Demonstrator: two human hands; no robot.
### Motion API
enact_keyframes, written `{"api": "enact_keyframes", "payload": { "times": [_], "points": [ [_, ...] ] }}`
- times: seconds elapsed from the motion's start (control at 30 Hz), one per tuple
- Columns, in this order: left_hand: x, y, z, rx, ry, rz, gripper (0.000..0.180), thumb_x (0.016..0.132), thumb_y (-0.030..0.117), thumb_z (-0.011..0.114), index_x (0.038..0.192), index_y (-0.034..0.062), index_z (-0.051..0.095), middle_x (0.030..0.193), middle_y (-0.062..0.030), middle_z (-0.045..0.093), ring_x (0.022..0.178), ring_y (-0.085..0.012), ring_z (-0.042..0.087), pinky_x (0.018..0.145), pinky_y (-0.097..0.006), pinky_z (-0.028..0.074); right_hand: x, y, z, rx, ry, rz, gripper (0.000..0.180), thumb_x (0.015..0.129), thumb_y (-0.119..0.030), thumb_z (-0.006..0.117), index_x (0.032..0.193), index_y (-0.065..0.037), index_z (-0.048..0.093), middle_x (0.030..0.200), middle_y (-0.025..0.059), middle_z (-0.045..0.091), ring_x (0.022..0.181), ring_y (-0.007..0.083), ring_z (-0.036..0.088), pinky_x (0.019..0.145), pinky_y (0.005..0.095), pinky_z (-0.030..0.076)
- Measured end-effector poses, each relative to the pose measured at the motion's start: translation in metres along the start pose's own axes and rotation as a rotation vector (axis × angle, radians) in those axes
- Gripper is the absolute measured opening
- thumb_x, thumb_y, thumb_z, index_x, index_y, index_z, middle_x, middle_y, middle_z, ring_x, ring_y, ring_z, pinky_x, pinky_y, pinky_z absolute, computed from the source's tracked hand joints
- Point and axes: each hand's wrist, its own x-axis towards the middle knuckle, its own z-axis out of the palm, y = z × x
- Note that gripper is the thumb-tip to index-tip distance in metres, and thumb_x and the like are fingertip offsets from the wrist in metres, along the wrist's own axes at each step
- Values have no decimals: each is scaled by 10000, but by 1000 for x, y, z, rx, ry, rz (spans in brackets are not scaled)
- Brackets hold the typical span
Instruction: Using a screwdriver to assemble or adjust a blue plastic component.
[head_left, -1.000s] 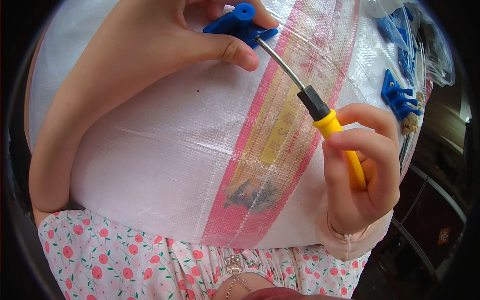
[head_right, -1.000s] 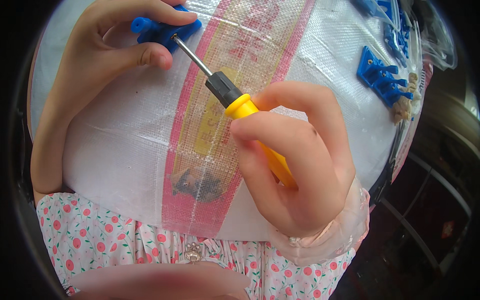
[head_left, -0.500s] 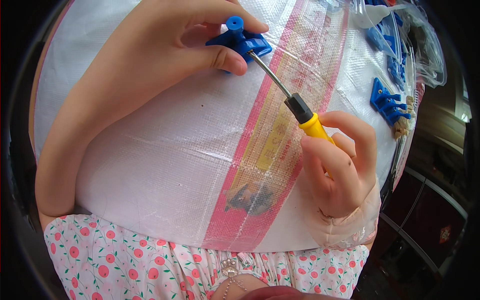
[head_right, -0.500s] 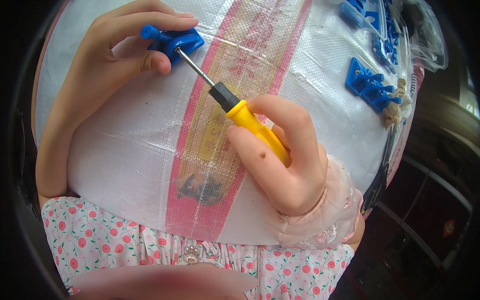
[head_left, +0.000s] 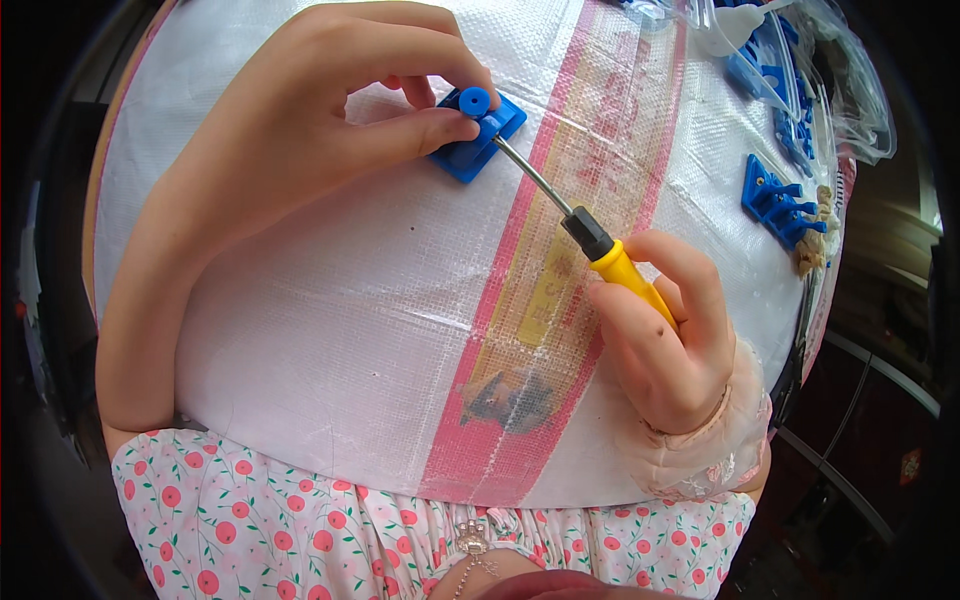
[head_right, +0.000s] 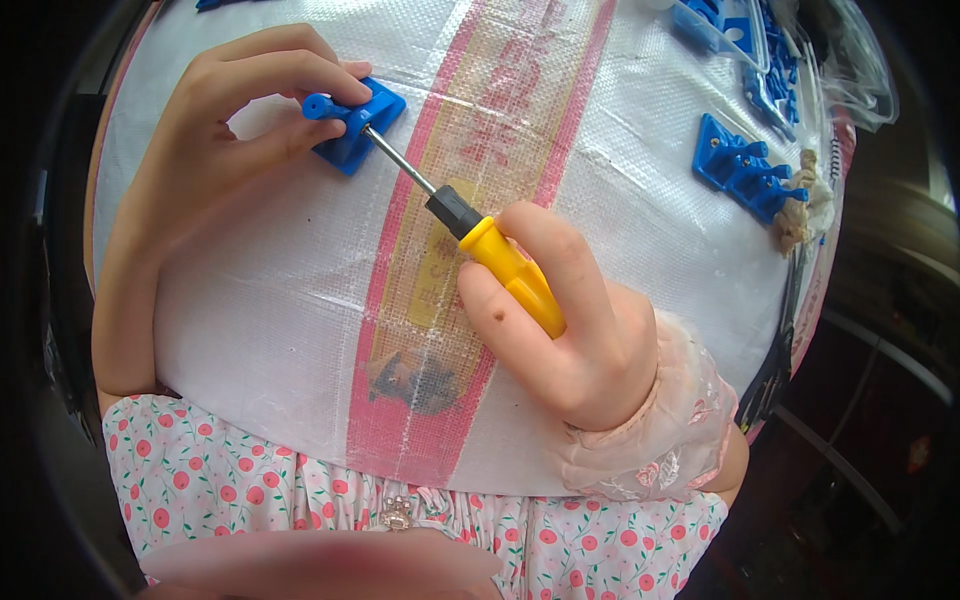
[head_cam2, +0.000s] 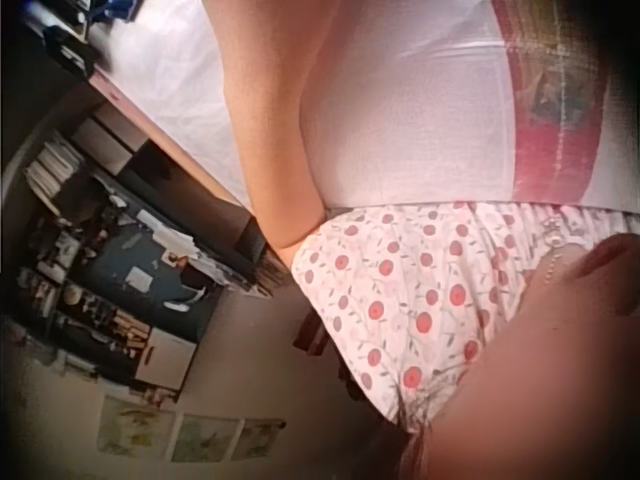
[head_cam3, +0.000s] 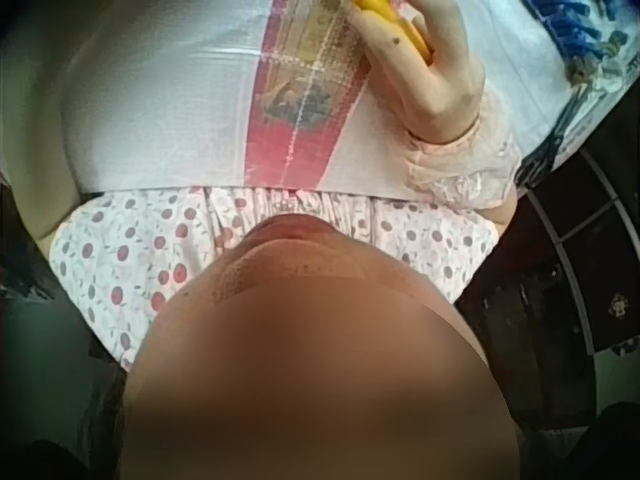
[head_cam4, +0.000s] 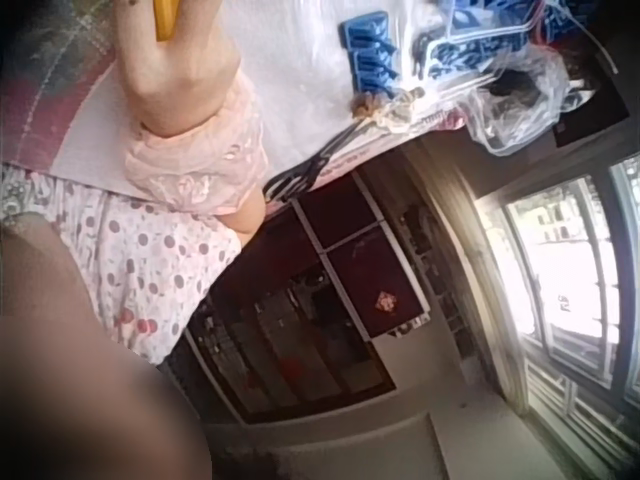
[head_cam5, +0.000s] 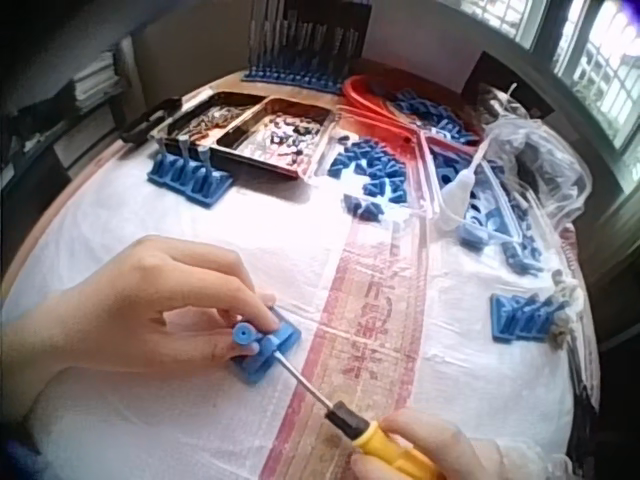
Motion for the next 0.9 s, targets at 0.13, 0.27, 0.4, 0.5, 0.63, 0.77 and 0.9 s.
{"api": "enact_keyframes", "payload": {
  "times": [0.13, 0.27, 0.4, 0.5, 0.63, 0.77, 0.9],
  "points": [
    [-1, -1, 1, -17, 19, 28, 163, 853, 16, 705, 993, 95, 730, 959, -100, 695, 1039, -268, 695, 838, -306, 576, 2, 0, 1, -87, 22, -55, 273, 710, 103, 716, 951, -10, 657, 1116, 211, 571, 782, 256, 691, 627, 272, 570],
    [-4, -13, 4, -131, 81, 69, 136, 867, 50, 710, 985, 112, 734, 954, -100, 696, 1022, -273, 700, 814, -297, 581, 3, 3, 8, -178, 93, -127, 265, 663, -26, 753, 911, -51, 664, 1052, 199, 612, 725, 225, 692, 560, 257, 566],
    [-3, -17, 2, -113, 36, 59, 152, 856, 104, 730, 1007, 124, 733, 971, -105, 704, 1015, -264, 699, 836, -305, 579, 4, 2, 8, -187, 83, -112, 252, 665, -24, 751, 900, -56, 667, 1051, 199, 615, 724, 217, 692, 554, 251, 562],
    [-3, -21, 3, -131, 5, 21, 205, 834, 153, 750, 1035, 118, 728, 999, -106, 710, 1012, -256, 695, 848, -304, 572, 2, 4, 9, -170, 81, -119, 244, 668, -20, 749, 895, -60, 669, 1055, 199, 615, 725, 215, 690, 558, 247, 563],
    [0, -17, 1, -198, -47, 48, 277, 787, 198, 789, 1042, 108, 732, 1094, -101, 697, 1045, -247, 672, 874, -312, 561, 4, 1, 3, -121, 41, -120, 244, 683, -21, 746, 912, -60, 672, 1064, 197, 613, 728, 221, 688, 576, 241, 568],
    [-1, -14, 7, -334, -17, -22, 297, 723, 210, 843, 982, 109, 737, 1112, -92, 671, 1045, -239, 651, 895, -320, 552, 4, 6, 4, -53, 54, -159, 291, 698, 0, 739, 982, -39, 688, 1061, 199, 614, 728, 224, 687, 597, 236, 570],
    [7, -4, 1, -490, -76, -195, 282, 836, 85, 758, 1085, 10, 650, 1154, -150, 669, 1093, -218, 630, 881, -325, 528, 1, 12, -1, 85, 62, -161, 366, 702, 73, 732, 1057, 3, 677, 1049, 209, 615, 738, 225, 685, 596, 239, 562]
  ]
}}
